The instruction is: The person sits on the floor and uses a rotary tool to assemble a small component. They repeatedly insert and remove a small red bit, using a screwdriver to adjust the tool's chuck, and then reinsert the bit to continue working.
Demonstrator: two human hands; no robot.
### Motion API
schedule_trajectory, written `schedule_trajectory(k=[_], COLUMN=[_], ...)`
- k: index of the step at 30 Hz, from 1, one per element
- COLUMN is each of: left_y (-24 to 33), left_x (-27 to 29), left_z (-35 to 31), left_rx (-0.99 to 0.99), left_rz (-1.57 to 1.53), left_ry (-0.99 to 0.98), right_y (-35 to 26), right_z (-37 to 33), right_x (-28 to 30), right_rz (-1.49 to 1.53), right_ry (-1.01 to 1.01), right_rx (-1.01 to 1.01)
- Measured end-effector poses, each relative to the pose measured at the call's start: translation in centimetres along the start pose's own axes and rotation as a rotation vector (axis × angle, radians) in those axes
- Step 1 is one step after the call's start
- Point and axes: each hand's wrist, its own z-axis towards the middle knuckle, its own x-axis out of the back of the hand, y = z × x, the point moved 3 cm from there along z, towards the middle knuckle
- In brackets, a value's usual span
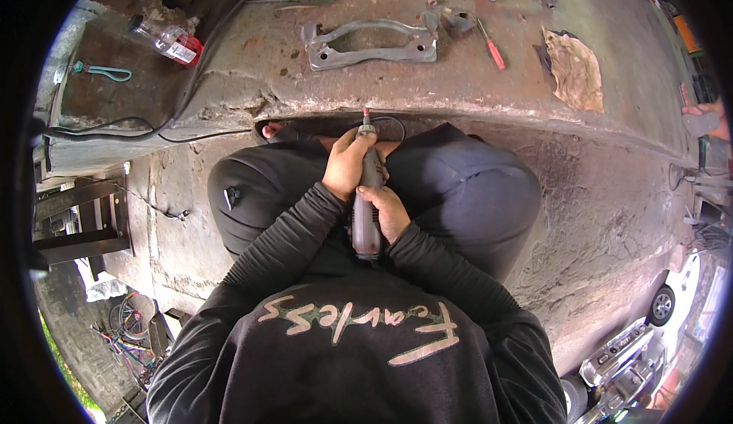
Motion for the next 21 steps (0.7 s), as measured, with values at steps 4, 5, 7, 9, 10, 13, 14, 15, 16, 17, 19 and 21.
schedule_trajectory(k=[4, 5, 7, 9, 10, 13, 14, 15, 16, 17, 19, 21], left_y=[-0.3, -0.2, 0.1, 1.0, 1.7, 3.7, 4.3, 4.9, 5.3, 6.0, 7.1, 7.9], left_x=[0.1, 0.1, -0.2, -0.6, -0.9, -1.6, -2.0, -2.4, -2.7, -2.9, -3.0, -2.6], left_z=[0.3, 0.2, -0.2, -1.1, -2.0, -5.3, -6.4, -7.5, -8.6, -9.3, -10.5, -11.1], left_rx=[-0.018, -0.006, 0.012, -0.014, -0.060, -0.235, -0.302, -0.360, -0.369, -0.429, -0.474, -0.441], left_rz=[-0.007, -0.026, -0.061, -0.077, -0.089, -0.065, -0.069, -0.075, -0.103, -0.054, -0.028, 0.023], left_ry=[-0.014, -0.014, -0.016, -0.023, -0.044, -0.105, -0.149, -0.188, -0.228, -0.268, -0.310, -0.265], right_y=[-0.1, -0.1, -0.3, -0.6, -0.7, -1.0, -1.3, -1.3, -1.3, -1.3, -1.4, -1.5], right_z=[0.0, 0.0, -0.5, -1.0, -1.4, -2.9, -3.6, -4.2, -4.6, -5.0, -5.7, -5.9], right_x=[-0.1, -0.1, -0.3, -0.7, -0.8, -1.7, -2.1, -2.4, -2.5, -2.7, -2.9, -3.1], right_rz=[-0.019, -0.016, -0.062, -0.080, -0.164, -0.262, -0.248, -0.242, -0.268, -0.275, -0.291, -0.287], right_ry=[-0.016, -0.003, -0.011, -0.040, -0.018, -0.179, -0.279, -0.339, -0.378, -0.406, -0.439, -0.455], right_rx=[-0.001, -0.010, 0.030, 0.085, 0.135, 0.298, 0.376, 0.431, 0.385, 0.410, 0.457, 0.451])
